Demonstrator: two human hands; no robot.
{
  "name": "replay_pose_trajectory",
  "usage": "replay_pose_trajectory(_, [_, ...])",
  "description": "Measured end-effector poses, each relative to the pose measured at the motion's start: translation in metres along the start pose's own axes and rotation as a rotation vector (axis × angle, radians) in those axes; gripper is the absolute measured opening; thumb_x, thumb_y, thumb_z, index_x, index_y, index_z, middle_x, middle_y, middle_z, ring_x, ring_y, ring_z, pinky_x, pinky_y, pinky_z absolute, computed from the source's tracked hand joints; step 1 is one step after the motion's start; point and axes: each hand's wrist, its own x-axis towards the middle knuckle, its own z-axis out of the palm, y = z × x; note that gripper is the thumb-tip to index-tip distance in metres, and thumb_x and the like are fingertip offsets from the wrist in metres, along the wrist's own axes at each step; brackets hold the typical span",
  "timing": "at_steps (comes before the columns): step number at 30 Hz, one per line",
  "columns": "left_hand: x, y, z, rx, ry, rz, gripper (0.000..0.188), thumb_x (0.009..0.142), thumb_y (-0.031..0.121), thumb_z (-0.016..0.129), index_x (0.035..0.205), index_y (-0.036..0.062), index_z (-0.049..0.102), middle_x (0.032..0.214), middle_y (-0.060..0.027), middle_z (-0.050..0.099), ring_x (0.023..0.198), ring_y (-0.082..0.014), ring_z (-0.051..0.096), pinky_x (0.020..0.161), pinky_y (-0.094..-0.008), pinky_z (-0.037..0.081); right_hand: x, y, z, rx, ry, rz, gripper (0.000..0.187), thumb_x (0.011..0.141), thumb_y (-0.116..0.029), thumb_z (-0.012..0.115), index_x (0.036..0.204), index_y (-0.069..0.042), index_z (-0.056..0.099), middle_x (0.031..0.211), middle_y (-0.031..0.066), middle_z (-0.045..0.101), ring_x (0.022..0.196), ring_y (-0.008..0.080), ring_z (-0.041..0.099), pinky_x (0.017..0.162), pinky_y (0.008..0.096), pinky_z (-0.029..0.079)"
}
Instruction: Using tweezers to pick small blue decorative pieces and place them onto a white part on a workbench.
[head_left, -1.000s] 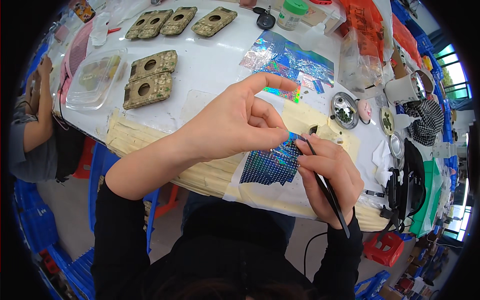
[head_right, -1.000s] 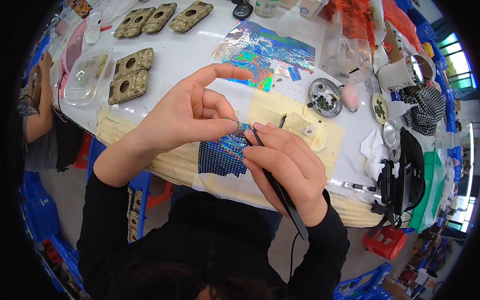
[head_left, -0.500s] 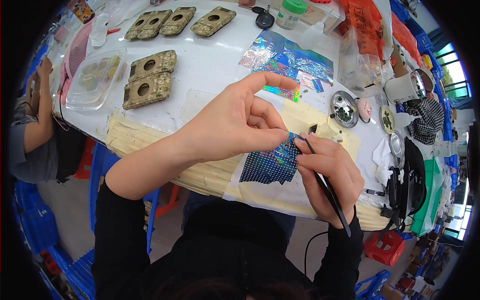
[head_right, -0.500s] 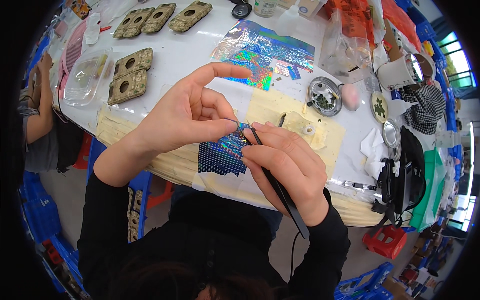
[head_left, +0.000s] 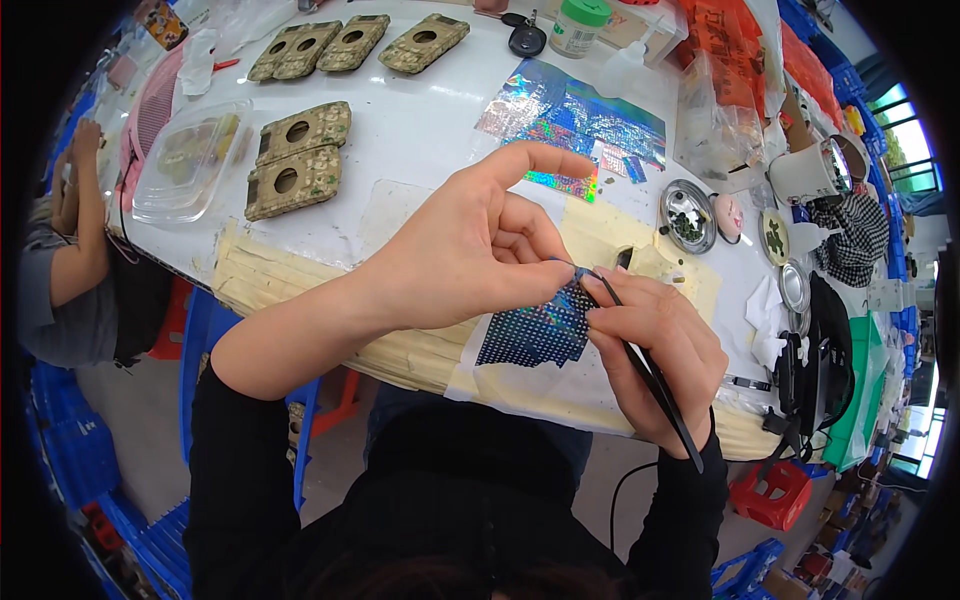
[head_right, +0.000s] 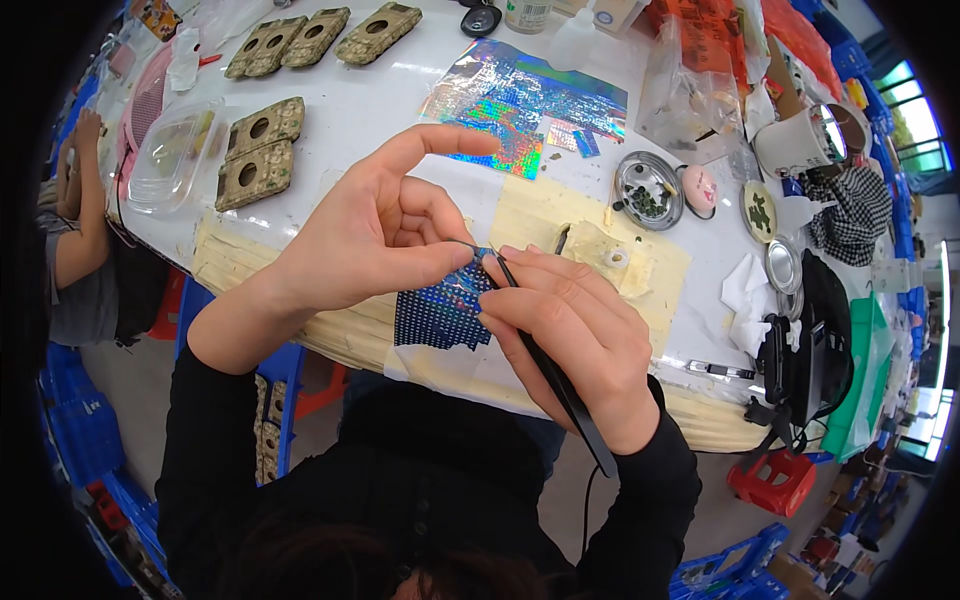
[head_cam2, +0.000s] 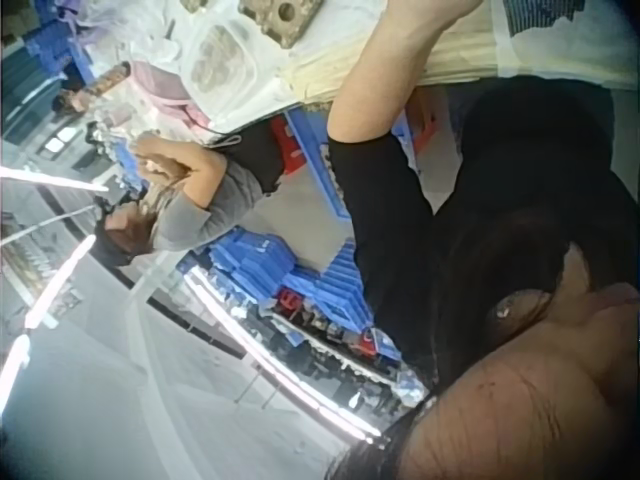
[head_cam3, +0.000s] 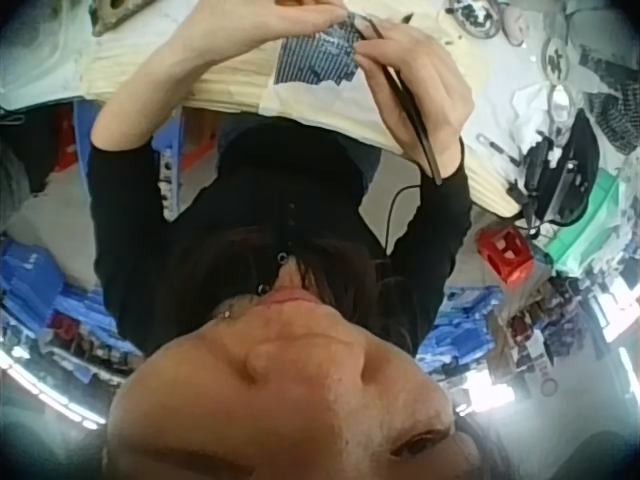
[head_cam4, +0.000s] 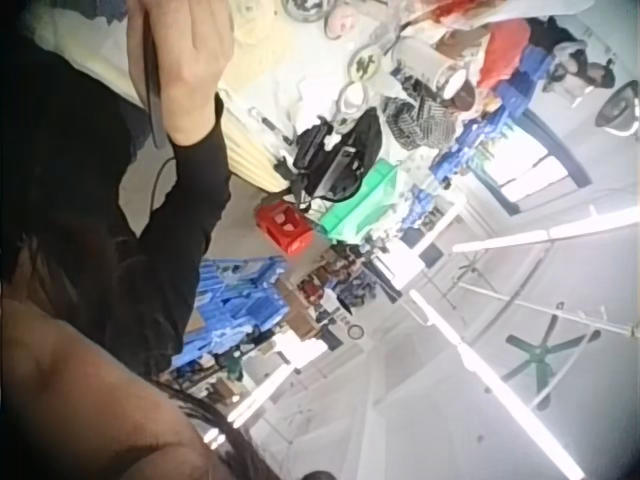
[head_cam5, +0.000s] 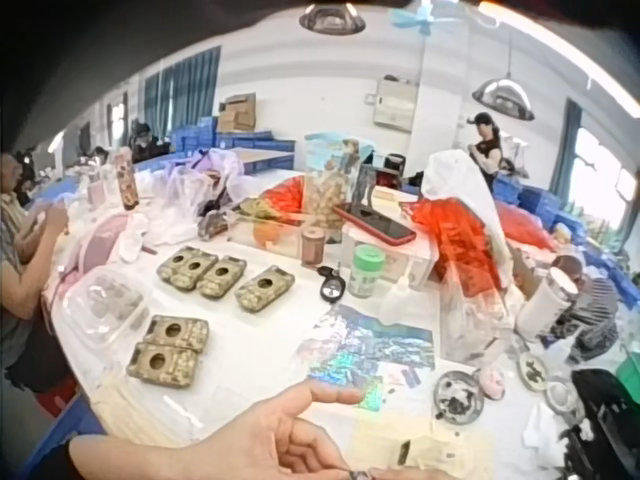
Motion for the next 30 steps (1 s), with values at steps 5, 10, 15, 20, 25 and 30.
replay_pose_trajectory(5, [-0.0001, -0.0019, 0.0001, -0.024, 0.007, 0.006, 0.067, 0.083, -0.003, 0.067, 0.142, 0.0022, 0.037, 0.077, -0.0006, 0.067, 0.065, -0.0005, 0.058, 0.058, -0.0139, 0.043, -0.0004, -0.0001, 0.0002, 0.006, 0.007, -0.005, 0.023, 0.07, 0.005, 0.077, 0.089, -0.001, 0.067, 0.093, 0.0152, 0.07, 0.092, 0.032, 0.069, 0.081, 0.038, 0.056])
replay_pose_trajectory(10, [0.0013, -0.0021, -0.0007, -0.096, -0.001, -0.036, 0.066, 0.083, -0.002, 0.068, 0.141, 0.0015, 0.037, 0.078, -0.0022, 0.068, 0.066, -0.0035, 0.061, 0.059, -0.0158, 0.046, -0.0006, 0.0002, -0.001, 0.013, 0.022, -0.023, 0.025, 0.069, 0.005, 0.077, 0.091, -0.001, 0.067, 0.095, 0.0156, 0.071, 0.093, 0.032, 0.069, 0.082, 0.0383, 0.056])
replay_pose_trajectory(15, [0.0014, -0.0006, -0.001, -0.166, -0.02, -0.072, 0.066, 0.083, -0.001, 0.069, 0.141, 0.0012, 0.038, 0.079, -0.0036, 0.068, 0.07, -0.0054, 0.063, 0.063, -0.0176, 0.049, -0.003, 0.0002, -0.0014, 0.015, 0.031, -0.027, 0.026, 0.069, 0.004, 0.077, 0.092, -0.001, 0.067, 0.096, 0.016, 0.071, 0.094, 0.0321, 0.069, 0.083, 0.0385, 0.056])
replay_pose_trajectory(20, [0.0022, -0.0029, -0.0008, -0.175, -0.021, -0.066, 0.066, 0.083, -0.001, 0.069, 0.142, 0.0013, 0.038, 0.079, -0.0035, 0.068, 0.071, -0.0053, 0.063, 0.064, -0.0184, 0.05, -0.0053, 0.0024, -0.0002, 0.018, 0.039, -0.032, 0.026, 0.069, 0.004, 0.078, 0.093, -0.001, 0.067, 0.097, 0.0163, 0.071, 0.095, 0.0324, 0.069, 0.084, 0.0384, 0.056])
replay_pose_trajectory(25, [0.0018, -0.0035, -0.0011, -0.173, -0.029, -0.053, 0.067, 0.083, -0.001, 0.069, 0.142, 0.0012, 0.037, 0.079, -0.0034, 0.068, 0.073, -0.0053, 0.063, 0.066, -0.0183, 0.05, -0.0053, 0.001, -0.0005, 0.025, 0.052, -0.028, 0.027, 0.069, 0.003, 0.078, 0.094, -0.001, 0.066, 0.098, 0.0166, 0.071, 0.095, 0.0327, 0.069, 0.084, 0.0389, 0.056])
replay_pose_trajectory(30, [0.0009, -0.0031, -0.0007, -0.141, -0.02, -0.05, 0.066, 0.083, -0.001, 0.068, 0.142, 0.0012, 0.037, 0.08, -0.0029, 0.068, 0.073, -0.0051, 0.063, 0.066, -0.0175, 0.049, -0.0058, 0.0015, 0.0002, 0.047, 0.053, -0.016, 0.027, 0.07, 0.003, 0.078, 0.094, -0.001, 0.066, 0.098, 0.0165, 0.071, 0.093, 0.0327, 0.069, 0.084, 0.0392, 0.056])
